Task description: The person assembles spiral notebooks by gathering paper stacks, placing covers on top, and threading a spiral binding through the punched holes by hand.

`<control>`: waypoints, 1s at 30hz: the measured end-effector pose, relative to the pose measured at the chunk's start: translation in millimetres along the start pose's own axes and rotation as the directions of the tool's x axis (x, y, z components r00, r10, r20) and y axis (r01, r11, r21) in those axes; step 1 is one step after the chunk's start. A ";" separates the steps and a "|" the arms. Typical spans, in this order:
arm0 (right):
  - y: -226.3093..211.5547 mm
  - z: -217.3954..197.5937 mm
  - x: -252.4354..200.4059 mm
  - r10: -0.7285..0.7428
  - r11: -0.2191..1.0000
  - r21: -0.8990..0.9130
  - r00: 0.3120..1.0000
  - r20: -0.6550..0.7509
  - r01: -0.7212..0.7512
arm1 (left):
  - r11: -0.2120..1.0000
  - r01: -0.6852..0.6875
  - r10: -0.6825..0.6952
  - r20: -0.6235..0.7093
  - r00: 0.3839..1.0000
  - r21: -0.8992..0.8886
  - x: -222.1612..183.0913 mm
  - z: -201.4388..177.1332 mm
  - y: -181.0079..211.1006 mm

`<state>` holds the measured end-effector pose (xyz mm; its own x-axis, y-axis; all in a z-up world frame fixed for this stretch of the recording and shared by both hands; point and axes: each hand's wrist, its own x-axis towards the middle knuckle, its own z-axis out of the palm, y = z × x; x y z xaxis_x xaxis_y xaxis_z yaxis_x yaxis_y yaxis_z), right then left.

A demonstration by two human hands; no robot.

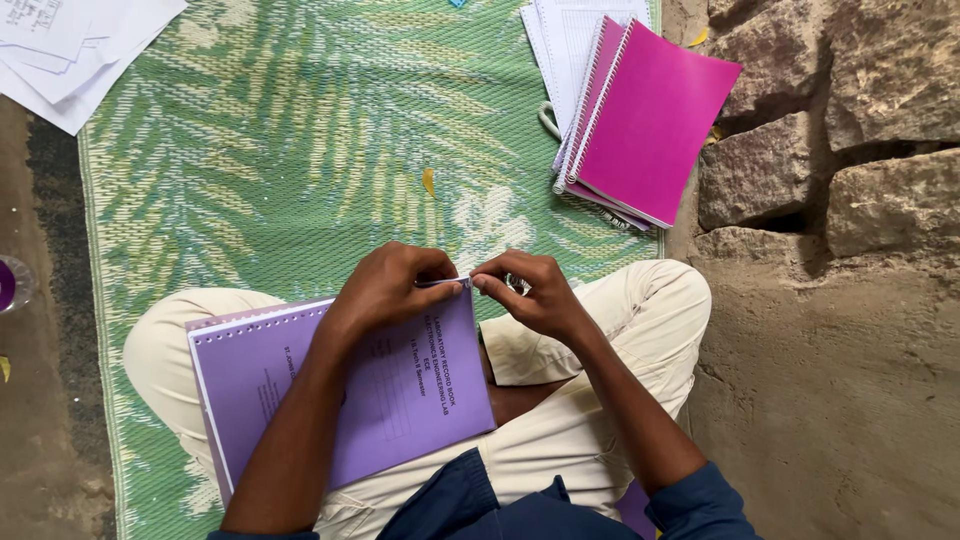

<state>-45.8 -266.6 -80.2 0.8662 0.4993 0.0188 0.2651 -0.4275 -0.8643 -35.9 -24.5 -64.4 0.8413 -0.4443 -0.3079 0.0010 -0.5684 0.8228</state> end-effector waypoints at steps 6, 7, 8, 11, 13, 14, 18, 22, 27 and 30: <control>-1.1 -4.1 2.4 0.048 0.999 -0.003 0.997 0.052 -0.048 | 1.000 0.002 -0.002 -0.008 1.000 0.011 -1.1 1.4 0.1; -1.1 -4.4 2.5 0.045 0.999 -0.014 0.998 0.052 -0.044 | 1.000 -0.009 0.010 -0.012 1.000 0.014 -1.1 0.5 0.3; -0.6 -4.5 2.1 0.042 0.999 -0.026 0.998 0.051 -0.040 | 1.000 0.004 -0.004 -0.014 1.000 0.007 -1.0 -0.5 0.7; 4.0 -3.1 -2.6 0.026 1.000 -0.013 1.000 0.016 -0.026 | 0.999 0.030 -0.030 -0.001 1.000 -0.018 -1.8 -1.0 3.1; 8.7 -0.1 -5.0 0.054 0.996 0.073 0.999 -0.006 -0.054 | 0.999 0.031 -0.031 0.004 1.000 -0.040 -2.4 -2.0 4.8; 10.2 3.6 -7.6 0.092 0.985 0.149 0.996 -0.009 -0.090 | 0.999 0.028 -0.027 0.010 1.000 -0.039 -1.4 -2.3 5.6; 15.6 15.2 -10.9 0.107 0.964 0.249 0.992 -0.071 -0.087 | 0.999 0.029 -0.028 0.023 0.999 -0.031 -1.8 -2.3 5.2; 13.5 17.9 -6.0 0.099 0.978 0.191 0.993 -0.070 -0.084 | 0.999 -0.005 0.006 0.014 1.000 -0.044 -2.2 -1.7 2.3; 8.5 9.3 0.1 -0.032 0.998 0.055 0.997 -0.077 0.037 | 0.998 -0.034 0.034 -0.001 0.999 -0.050 -2.9 -1.3 2.0; 8.7 7.7 -0.5 -0.026 0.996 0.080 0.999 -0.031 0.028 | 0.996 -0.080 0.079 -0.018 0.997 -0.041 -1.6 0.5 -0.8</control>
<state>-47.2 -264.8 -91.6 0.8719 0.4863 0.0567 0.2546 -0.3513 -0.9010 -37.5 -23.7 -64.8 0.8482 -0.4754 -0.2333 -0.0442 -0.5026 0.8634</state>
